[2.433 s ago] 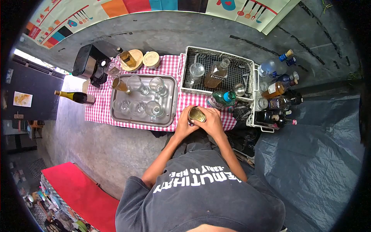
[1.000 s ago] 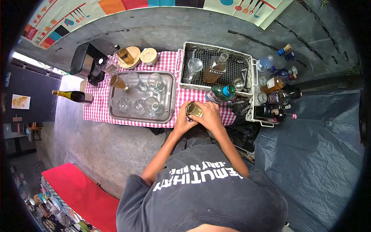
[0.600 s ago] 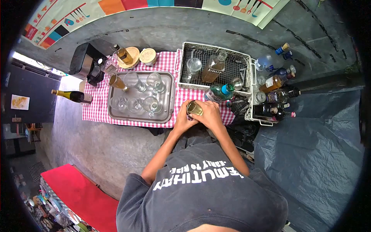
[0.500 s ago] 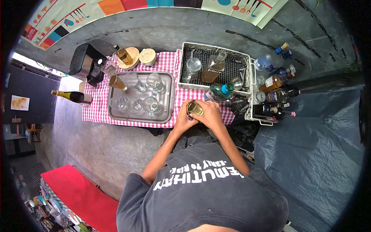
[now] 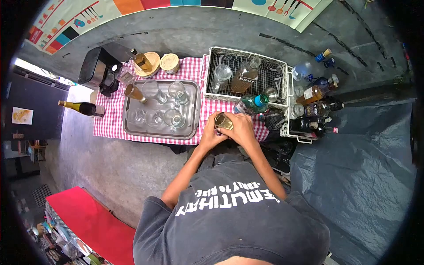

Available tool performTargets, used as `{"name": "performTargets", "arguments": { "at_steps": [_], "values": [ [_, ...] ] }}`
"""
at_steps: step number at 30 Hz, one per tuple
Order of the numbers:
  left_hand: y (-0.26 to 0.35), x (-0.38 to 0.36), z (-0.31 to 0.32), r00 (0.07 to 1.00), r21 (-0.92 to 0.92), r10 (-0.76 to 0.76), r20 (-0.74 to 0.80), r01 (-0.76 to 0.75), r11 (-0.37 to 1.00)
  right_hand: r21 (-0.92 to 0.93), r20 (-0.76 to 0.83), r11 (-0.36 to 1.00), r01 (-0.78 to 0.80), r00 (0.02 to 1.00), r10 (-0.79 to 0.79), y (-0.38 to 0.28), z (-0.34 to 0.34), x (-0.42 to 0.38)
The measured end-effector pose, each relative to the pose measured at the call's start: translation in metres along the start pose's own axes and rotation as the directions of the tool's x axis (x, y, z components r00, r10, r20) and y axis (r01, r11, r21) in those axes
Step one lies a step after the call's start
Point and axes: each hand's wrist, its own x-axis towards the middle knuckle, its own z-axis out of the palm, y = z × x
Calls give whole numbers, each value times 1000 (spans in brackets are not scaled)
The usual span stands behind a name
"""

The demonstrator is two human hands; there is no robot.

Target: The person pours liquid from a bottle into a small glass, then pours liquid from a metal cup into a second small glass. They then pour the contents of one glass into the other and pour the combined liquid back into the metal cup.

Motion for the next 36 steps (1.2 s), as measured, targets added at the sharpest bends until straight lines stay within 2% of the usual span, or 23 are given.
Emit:
{"name": "performTargets", "arguments": {
  "at_steps": [15,17,26,36],
  "values": [
    [0,1,1,1000,25,11,-15,-11,1000,-10,29,1000,-9,1000,9,4,4,2],
    [-2,1,1,999,73,43,-29,-41,996,-9,32,1000,-10,999,10,3,4,2],
    [8,4,-1,999,36,29,-35,-28,999,-1,-5,1000,1,1000,-1,2,4,1],
    [8,1,0,998,43,54,-38,-52,998,-17,36,1000,-27,999,27,1,2,-1]
  ]
}}
